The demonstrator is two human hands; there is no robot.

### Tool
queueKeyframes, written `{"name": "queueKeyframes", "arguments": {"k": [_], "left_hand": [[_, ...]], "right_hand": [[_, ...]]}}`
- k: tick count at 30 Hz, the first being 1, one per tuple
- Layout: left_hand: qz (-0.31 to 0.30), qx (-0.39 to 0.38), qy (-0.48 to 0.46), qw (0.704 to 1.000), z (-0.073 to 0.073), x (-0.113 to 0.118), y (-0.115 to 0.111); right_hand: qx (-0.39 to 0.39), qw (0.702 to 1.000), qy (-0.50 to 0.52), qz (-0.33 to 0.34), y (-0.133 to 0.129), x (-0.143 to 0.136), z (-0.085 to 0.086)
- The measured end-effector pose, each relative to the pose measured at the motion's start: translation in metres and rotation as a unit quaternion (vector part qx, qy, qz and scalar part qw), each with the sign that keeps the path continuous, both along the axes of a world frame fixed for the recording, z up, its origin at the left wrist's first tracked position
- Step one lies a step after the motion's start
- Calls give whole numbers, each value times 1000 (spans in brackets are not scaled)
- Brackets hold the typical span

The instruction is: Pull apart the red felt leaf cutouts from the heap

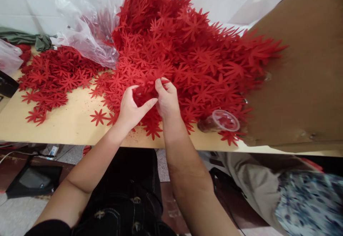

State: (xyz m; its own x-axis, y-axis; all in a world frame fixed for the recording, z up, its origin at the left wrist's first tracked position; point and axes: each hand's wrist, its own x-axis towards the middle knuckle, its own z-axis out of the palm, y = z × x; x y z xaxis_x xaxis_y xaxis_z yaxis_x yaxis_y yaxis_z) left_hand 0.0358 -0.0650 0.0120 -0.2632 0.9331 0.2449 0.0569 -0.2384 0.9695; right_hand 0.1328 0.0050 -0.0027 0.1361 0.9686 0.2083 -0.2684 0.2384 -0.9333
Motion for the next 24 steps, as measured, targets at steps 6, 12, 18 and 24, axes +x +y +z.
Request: {"name": "queueKeyframes", "arguments": {"k": [6, 12, 18, 24], "left_hand": [[17, 37, 3, 999, -1, -8, 33], [3, 12, 35, 999, -4, -25, 46], [33, -2, -17, 999, -4, -41, 49], [-4, -45, -50, 998, 3, -30, 34]], "right_hand": [[-25, 990, 14, 138, -5, -4, 6], [-81, 986, 54, 136, 1, -6, 5], [-131, 985, 101, 45, 2, -7, 8], [-55, 996, 46, -44, 3, -13, 6]]}}
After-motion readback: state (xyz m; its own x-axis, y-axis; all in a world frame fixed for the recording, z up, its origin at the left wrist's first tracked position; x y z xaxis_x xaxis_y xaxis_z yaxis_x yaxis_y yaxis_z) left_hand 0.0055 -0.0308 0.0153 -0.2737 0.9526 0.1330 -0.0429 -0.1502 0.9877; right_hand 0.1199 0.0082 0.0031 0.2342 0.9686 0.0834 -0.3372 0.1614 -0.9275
